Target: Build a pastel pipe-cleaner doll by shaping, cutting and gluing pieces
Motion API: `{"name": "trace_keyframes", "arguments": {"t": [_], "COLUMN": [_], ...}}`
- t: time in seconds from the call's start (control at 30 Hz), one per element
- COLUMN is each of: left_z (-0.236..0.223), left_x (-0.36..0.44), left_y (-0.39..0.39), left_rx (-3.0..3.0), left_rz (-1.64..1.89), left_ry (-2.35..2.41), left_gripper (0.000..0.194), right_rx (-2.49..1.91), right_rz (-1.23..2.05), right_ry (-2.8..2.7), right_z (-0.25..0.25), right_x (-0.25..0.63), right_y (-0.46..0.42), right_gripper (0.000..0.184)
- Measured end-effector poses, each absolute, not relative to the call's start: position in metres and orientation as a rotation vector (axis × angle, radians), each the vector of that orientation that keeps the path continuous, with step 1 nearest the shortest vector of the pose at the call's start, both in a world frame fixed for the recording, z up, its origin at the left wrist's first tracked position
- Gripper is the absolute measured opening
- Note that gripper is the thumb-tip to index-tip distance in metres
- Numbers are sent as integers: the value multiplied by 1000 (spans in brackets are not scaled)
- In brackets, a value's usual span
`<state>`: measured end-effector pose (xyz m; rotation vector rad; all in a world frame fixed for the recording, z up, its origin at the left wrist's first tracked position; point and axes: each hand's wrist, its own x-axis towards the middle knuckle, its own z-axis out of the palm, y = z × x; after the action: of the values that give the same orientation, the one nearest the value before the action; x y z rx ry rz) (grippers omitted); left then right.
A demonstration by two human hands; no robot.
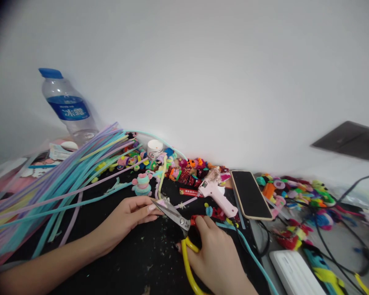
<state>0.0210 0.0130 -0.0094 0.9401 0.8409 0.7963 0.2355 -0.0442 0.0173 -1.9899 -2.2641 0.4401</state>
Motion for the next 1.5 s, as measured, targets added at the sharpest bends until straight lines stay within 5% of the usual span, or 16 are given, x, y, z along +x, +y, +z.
{"name": "trace_keyframes", "arguments": {"t": [1.5], "left_z": [-15], "left_x": [18], "left_y": [13], "left_rx": [904], "left_rz": [804], "left_ry": [839], "left_gripper": [20], "right_rx": [-1940], "right_rz": [601], "right_ry": [-2202], "right_z": [15], "right_x": [229], "right_y": [-45], "right_gripper": [10]}}
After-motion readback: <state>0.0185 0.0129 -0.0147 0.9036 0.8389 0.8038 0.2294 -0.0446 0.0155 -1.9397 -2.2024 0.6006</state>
